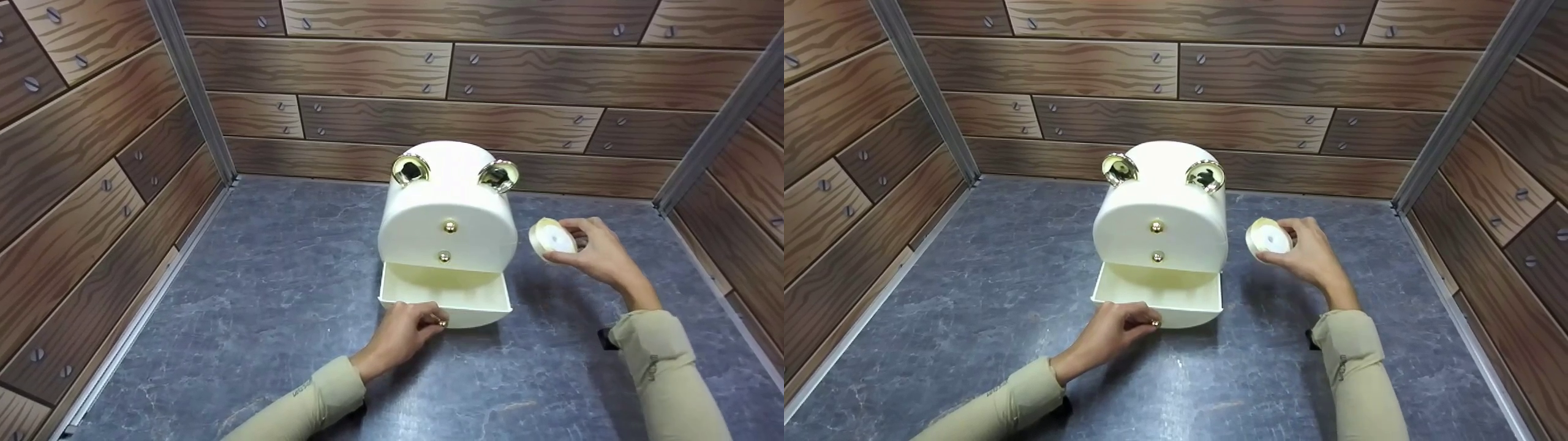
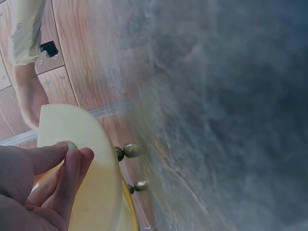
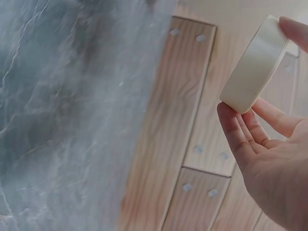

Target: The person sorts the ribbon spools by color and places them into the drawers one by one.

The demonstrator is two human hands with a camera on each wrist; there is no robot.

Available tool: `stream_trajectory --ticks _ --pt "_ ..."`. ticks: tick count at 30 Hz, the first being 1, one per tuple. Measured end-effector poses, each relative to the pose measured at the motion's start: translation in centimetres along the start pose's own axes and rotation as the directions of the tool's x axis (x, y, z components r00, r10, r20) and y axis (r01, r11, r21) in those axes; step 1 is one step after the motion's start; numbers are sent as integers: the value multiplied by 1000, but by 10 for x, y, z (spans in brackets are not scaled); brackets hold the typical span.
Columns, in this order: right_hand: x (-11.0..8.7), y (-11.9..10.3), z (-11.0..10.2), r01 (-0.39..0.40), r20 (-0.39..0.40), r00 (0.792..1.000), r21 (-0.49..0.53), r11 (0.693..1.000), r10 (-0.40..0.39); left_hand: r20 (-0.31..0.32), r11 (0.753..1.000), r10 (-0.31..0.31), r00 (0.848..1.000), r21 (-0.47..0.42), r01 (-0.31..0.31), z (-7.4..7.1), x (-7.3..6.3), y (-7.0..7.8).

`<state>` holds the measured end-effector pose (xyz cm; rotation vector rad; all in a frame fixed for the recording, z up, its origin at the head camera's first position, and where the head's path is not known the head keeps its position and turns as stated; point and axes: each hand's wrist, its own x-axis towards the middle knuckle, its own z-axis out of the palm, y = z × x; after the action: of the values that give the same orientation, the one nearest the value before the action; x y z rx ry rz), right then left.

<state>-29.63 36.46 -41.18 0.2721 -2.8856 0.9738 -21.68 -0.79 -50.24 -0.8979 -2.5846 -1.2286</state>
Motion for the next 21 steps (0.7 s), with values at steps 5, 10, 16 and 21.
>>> stream_trajectory --ticks 5,10,16,21 --pt "-11 -20 -3 56 -10 998 13 998 -55 2 1000 2 1000 0 -2 0 1 0" --pt "-21 -36 -2 140 -27 990 23 990 -139 -4 1000 9 1000 6 -9 -1 1 -1" --pt "-31 -48 -1 210 -38 977 13 978 -209 -1 1000 11 1000 -3 -11 0 0 -2" --pt "-38 -54 -1 218 -4 976 6 976 -218 -6 1000 13 1000 -5 -13 0 1 -2"
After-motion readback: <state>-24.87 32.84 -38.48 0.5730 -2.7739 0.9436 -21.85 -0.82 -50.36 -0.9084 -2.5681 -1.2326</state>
